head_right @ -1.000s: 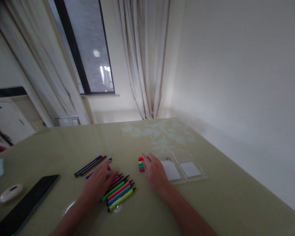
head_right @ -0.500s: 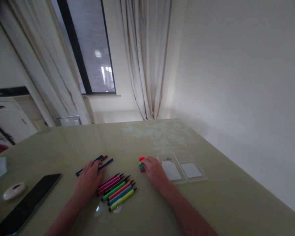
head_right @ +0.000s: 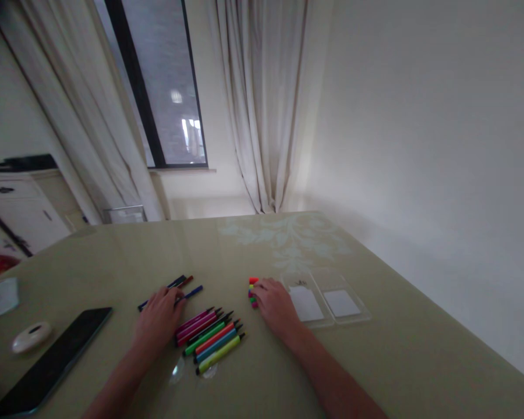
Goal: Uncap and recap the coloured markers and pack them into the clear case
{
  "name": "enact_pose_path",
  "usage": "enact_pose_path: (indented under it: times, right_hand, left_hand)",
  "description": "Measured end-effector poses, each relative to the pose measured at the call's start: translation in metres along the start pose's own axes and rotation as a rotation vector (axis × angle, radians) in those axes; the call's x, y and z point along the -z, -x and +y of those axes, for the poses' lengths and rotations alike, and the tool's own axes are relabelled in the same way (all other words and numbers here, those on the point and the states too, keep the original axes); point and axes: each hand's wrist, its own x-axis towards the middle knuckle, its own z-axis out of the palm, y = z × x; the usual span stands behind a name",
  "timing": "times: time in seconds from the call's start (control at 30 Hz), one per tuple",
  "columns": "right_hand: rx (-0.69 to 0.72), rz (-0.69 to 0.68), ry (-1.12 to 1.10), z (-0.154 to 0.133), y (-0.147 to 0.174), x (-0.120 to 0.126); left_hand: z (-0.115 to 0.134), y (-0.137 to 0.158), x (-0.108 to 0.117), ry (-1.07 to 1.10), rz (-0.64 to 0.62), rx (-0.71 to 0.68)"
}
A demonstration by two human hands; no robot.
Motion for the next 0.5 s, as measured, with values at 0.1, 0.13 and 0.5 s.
enact_pose_path:
  times: [0.1, 0.13, 0.5]
  right_hand:
    - [0.019, 0.048, 0.007, -0.004, 0.001, 0.004]
    - [0.028, 0.069, -0.004, -0.006, 0.002, 0.005]
    - [0.297, 0.130, -0.026, -0.039, 0.015, 0.001]
  left_hand:
    - [0.005, -0.002, -0.001, 0.030, 0.075, -0.055]
    - [0.009, -0.003, -0.002, 0.076, 0.106, -0.096]
    - [0.063, 0.034, 0.001, 0.402, 0.100, -0.622]
